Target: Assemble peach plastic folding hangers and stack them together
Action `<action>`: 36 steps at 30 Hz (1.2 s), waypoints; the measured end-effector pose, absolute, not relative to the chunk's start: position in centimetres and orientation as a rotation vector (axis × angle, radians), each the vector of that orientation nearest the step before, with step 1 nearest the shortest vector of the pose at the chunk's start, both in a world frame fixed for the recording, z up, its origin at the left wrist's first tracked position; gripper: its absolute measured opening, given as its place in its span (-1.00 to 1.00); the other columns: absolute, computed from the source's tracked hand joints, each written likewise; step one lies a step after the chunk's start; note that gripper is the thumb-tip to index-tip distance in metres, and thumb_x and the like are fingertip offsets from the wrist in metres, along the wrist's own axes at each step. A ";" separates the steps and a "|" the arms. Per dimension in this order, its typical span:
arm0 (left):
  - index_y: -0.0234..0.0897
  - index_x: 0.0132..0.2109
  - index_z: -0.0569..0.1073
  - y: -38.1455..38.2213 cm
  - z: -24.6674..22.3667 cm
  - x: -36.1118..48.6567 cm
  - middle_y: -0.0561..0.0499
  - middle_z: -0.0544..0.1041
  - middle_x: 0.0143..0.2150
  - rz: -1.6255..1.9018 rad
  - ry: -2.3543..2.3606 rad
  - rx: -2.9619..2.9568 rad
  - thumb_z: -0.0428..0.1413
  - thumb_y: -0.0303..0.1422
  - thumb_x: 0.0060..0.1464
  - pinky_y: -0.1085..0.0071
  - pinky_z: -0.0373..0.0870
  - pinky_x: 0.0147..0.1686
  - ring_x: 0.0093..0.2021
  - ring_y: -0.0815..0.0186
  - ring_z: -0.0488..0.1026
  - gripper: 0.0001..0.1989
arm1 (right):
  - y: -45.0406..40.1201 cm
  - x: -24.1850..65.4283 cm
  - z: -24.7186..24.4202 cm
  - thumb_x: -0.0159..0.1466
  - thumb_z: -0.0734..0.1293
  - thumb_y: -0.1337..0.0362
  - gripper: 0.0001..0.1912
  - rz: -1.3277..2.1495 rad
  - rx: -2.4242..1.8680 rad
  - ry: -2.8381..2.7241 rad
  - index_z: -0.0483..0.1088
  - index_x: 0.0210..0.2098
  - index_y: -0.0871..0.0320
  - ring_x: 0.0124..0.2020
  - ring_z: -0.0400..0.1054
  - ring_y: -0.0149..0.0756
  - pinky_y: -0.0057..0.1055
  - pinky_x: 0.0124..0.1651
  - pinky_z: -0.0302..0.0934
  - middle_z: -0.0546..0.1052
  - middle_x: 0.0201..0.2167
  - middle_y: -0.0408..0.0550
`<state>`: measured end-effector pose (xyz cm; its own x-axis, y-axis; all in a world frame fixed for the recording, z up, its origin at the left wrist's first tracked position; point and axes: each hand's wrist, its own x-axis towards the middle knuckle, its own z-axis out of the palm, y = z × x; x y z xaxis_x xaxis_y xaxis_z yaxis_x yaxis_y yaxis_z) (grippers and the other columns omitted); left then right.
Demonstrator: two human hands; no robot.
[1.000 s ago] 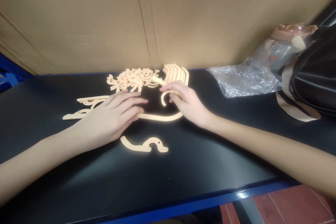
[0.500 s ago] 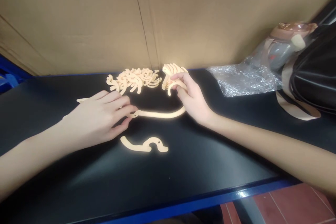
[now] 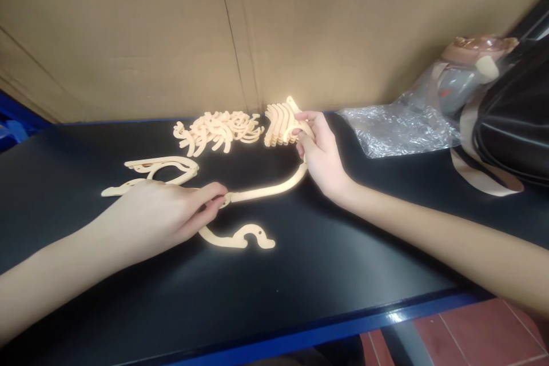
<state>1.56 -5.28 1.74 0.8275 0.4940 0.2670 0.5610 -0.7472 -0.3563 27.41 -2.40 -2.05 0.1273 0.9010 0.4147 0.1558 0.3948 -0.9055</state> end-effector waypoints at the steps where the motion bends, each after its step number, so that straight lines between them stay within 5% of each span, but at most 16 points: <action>1: -0.24 -0.39 0.43 -5.4 1.8 1.7 0.13 0.25 -0.76 -0.219 -0.793 -2.586 -0.15 -0.34 0.29 0.41 -0.23 -0.68 -0.79 0.34 0.12 -0.65 | -2.4 27.4 -2.1 0.26 0.19 0.36 -0.82 0.717 -1.051 -1.355 0.18 -0.15 0.03 -0.56 0.12 -0.53 -0.49 -0.53 0.07 0.26 -0.32 -0.18; 11: -0.28 -0.34 0.46 -6.2 2.1 2.2 0.01 0.45 -0.48 -0.278 -0.660 -2.641 -0.08 -0.41 0.28 0.35 0.29 -0.48 -0.42 0.23 0.45 -0.73 | -2.0 27.9 -2.3 0.26 0.16 0.38 -0.81 0.636 -1.074 -1.419 0.19 -0.15 0.01 -0.55 0.12 -0.48 -0.45 -0.50 0.09 0.29 -0.33 -0.17; 24: -0.38 -0.13 0.45 -6.0 1.7 2.5 -0.13 0.50 -0.23 -0.418 -0.674 -2.677 -0.01 -0.04 0.23 0.27 0.38 -0.38 -0.28 0.14 0.44 -0.56 | -2.9 27.2 -1.9 0.36 0.20 0.15 -0.87 0.701 -1.056 -1.496 0.28 -0.15 0.03 -0.46 0.27 -0.44 -0.45 -0.45 0.17 0.36 -0.34 -0.15; 29: -0.34 -0.18 0.43 -5.6 1.5 2.4 -0.06 0.50 -0.23 -0.399 -0.708 -2.683 0.13 -0.23 0.17 0.30 0.38 -0.39 -0.27 0.17 0.45 -0.76 | -3.3 27.0 -1.7 0.36 0.21 0.10 -0.82 0.745 -1.032 -1.589 0.31 -0.13 0.02 -0.41 0.31 -0.40 -0.44 -0.39 0.23 0.44 -0.29 -0.12; 36: -0.32 -0.26 0.42 -5.4 1.5 2.4 -0.05 0.53 -0.27 -0.370 -0.653 -2.683 -0.04 -0.46 0.22 0.31 0.37 -0.36 -0.28 0.21 0.46 -0.85 | -3.2 26.9 -1.7 0.37 0.21 0.13 -0.83 0.728 -1.026 -1.620 0.32 -0.13 0.04 -0.39 0.33 -0.41 -0.42 -0.27 0.28 0.46 -0.27 -0.14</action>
